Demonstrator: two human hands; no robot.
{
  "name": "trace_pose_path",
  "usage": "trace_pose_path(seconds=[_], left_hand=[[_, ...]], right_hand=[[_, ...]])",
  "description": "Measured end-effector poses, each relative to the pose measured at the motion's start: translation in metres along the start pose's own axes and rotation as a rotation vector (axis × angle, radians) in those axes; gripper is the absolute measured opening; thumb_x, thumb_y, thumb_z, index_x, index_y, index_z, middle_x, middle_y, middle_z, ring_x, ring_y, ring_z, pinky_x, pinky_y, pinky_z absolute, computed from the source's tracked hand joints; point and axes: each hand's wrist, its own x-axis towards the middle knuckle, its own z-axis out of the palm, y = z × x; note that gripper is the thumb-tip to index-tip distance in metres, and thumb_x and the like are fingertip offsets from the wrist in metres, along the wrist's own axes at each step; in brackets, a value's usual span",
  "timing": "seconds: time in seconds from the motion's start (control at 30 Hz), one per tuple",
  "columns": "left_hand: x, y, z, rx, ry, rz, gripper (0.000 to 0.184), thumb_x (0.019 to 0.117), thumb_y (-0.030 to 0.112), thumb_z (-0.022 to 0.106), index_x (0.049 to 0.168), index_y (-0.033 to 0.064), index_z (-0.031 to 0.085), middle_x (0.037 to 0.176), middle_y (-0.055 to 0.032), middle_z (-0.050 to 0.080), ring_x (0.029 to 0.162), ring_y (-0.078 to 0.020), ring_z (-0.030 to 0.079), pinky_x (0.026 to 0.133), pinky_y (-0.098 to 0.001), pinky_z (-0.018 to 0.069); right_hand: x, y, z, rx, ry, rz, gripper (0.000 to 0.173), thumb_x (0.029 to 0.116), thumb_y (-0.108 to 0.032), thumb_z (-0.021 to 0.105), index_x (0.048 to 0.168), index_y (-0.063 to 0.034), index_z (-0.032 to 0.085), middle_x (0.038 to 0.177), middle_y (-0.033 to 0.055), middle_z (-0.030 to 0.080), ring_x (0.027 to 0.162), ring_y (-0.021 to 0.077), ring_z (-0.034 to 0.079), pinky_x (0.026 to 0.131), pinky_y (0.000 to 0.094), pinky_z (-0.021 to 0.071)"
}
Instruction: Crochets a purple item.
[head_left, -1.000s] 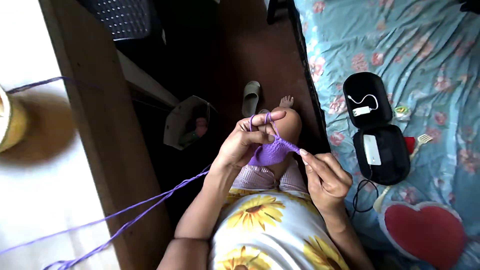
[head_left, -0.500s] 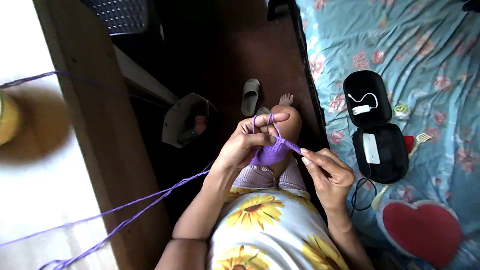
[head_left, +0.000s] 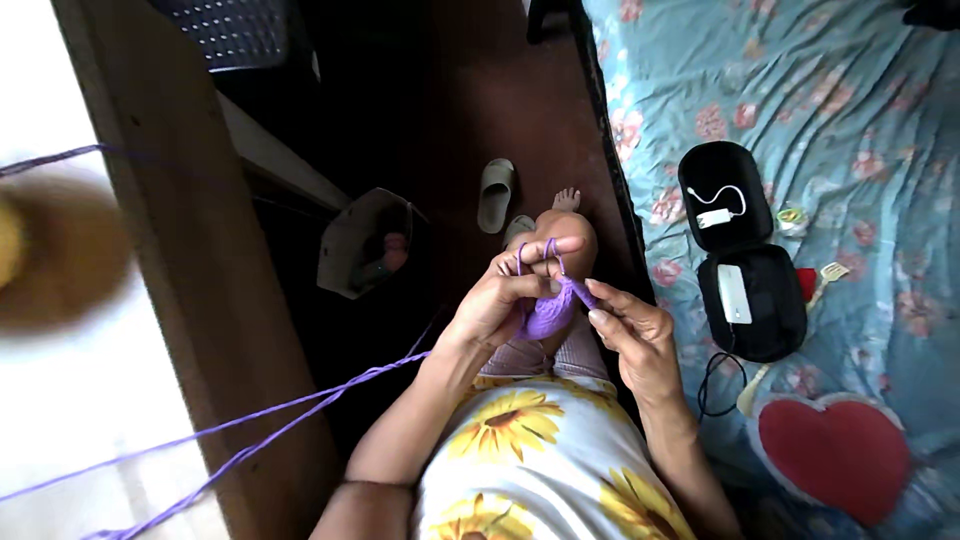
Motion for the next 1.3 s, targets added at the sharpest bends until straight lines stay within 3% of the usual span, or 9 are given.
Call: trace_pose_path(seconds=[0.13, 0.3, 0.43, 0.53, 0.6, 0.7, 0.83, 0.97, 1.3], left_hand=[[-0.004, 0.005, -0.022, 0.154, -0.021, 0.041, 0.011, 0.0913, 0.012, 0.065, 0.089, 0.0129, 0.076, 0.079, 0.002, 0.07, 0.066, -0.0021, 0.063, 0.061, -0.0188, 0.0534], [-0.012, 0.026, -0.071, 0.455, -0.183, 0.028, 0.022, 0.0861, 0.026, 0.075, 0.065, 0.0203, 0.07, 0.087, 0.006, 0.074, 0.074, -0.0029, 0.067, 0.066, -0.0201, 0.0558], [-0.007, 0.023, -0.07, 0.357, -0.361, 0.321, 0.021, 0.0921, 0.039, 0.071, 0.077, 0.0252, 0.075, 0.118, -0.0001, 0.074, 0.123, -0.0218, 0.064, 0.11, -0.0415, 0.047], [0.001, 0.017, -0.05, 0.283, -0.336, 0.444, 0.02, 0.0915, 0.036, 0.07, 0.1, 0.0206, 0.081, 0.126, -0.0053, 0.072, 0.133, -0.0274, 0.057, 0.118, -0.0454, 0.0386], [0.003, 0.015, -0.036, 0.336, -0.325, 0.406, 0.042, 0.0904, 0.029, 0.075, 0.13, 0.0166, 0.071, 0.125, -0.0057, 0.072, 0.122, -0.0211, 0.064, 0.109, -0.0389, 0.0491], [0.001, 0.01, -0.014, 0.447, -0.265, 0.353, 0.067, 0.0899, 0.003, 0.072, 0.152, 0.0101, 0.046, 0.114, -0.0055, 0.074, 0.096, -0.0129, 0.071, 0.088, -0.0279, 0.0586], [-0.003, 0.007, 0.004, 0.547, -0.094, 0.397, 0.075, 0.0853, -0.011, 0.067, 0.154, 0.0031, 0.041, 0.093, -0.0024, 0.073, 0.076, -0.008, 0.069, 0.072, -0.0232, 0.0598], [-0.005, 0.002, 0.013, 0.566, 0.015, 0.449, 0.077, 0.0852, -0.011, 0.068, 0.155, 0.0044, 0.039, 0.085, -0.0004, 0.072, 0.068, -0.0061, 0.066, 0.066, -0.0213, 0.0577], [0.001, -0.015, 0.023, 0.179, 0.179, 0.264, 0.07, 0.0837, -0.011, 0.063, 0.15, 0.0084, 0.05, 0.077, 0.0009, 0.07, 0.065, -0.0057, 0.065, 0.068, -0.024, 0.0578]], right_hand=[[0.004, 0.001, -0.007, 0.032, -0.071, 0.047, 0.025, 0.0985, -0.006, 0.062, 0.118, -0.0106, 0.077, 0.096, -0.0059, 0.074, 0.063, -0.009, 0.049, 0.056, 0.0102, 0.0398], [0.005, 0.003, -0.015, 0.092, -0.07, 0.13, 0.022, 0.0962, -0.005, 0.064, 0.111, -0.0085, 0.079, 0.092, -0.0047, 0.075, 0.06, -0.0093, 0.047, 0.053, 0.01, 0.0381], [0.004, 0.005, -0.012, 0.104, -0.084, 0.142, 0.02, 0.0957, -0.005, 0.065, 0.109, -0.0096, 0.08, 0.091, -0.0055, 0.075, 0.06, -0.009, 0.048, 0.054, 0.0102, 0.039], [0.004, 0.003, -0.012, 0.093, -0.09, 0.128, 0.021, 0.0948, -0.004, 0.065, 0.108, -0.0102, 0.08, 0.092, -0.0057, 0.076, 0.061, -0.0089, 0.051, 0.056, 0.0098, 0.0416], [0.003, 0.002, -0.014, 0.085, -0.082, 0.105, 0.021, 0.0952, -0.004, 0.065, 0.108, -0.0098, 0.08, 0.093, -0.0054, 0.076, 0.062, -0.0088, 0.052, 0.057, 0.01, 0.0426], [-0.001, -0.001, -0.014, 0.025, -0.041, 0.034, 0.021, 0.0958, -0.004, 0.065, 0.11, -0.0091, 0.08, 0.099, -0.0045, 0.077, 0.069, -0.007, 0.057, 0.064, 0.0117, 0.0478], [-0.006, -0.003, -0.011, -0.2, 0.047, -0.115, 0.021, 0.0953, -0.002, 0.065, 0.112, -0.0052, 0.078, 0.103, -0.0009, 0.077, 0.091, 0.0018, 0.07, 0.084, 0.0197, 0.0583], [-0.007, -0.004, -0.005, -0.373, 0.132, -0.234, 0.02, 0.0953, -0.004, 0.067, 0.111, -0.003, 0.078, 0.086, -0.0013, 0.069, 0.076, -0.0017, 0.061, 0.071, 0.0134, 0.0533], [-0.002, -0.002, 0.009, -0.268, 0.184, -0.24, 0.021, 0.0945, -0.001, 0.066, 0.115, 0.0007, 0.07, 0.096, 0.0, 0.073, 0.082, -0.0002, 0.067, 0.076, 0.0183, 0.0587]])
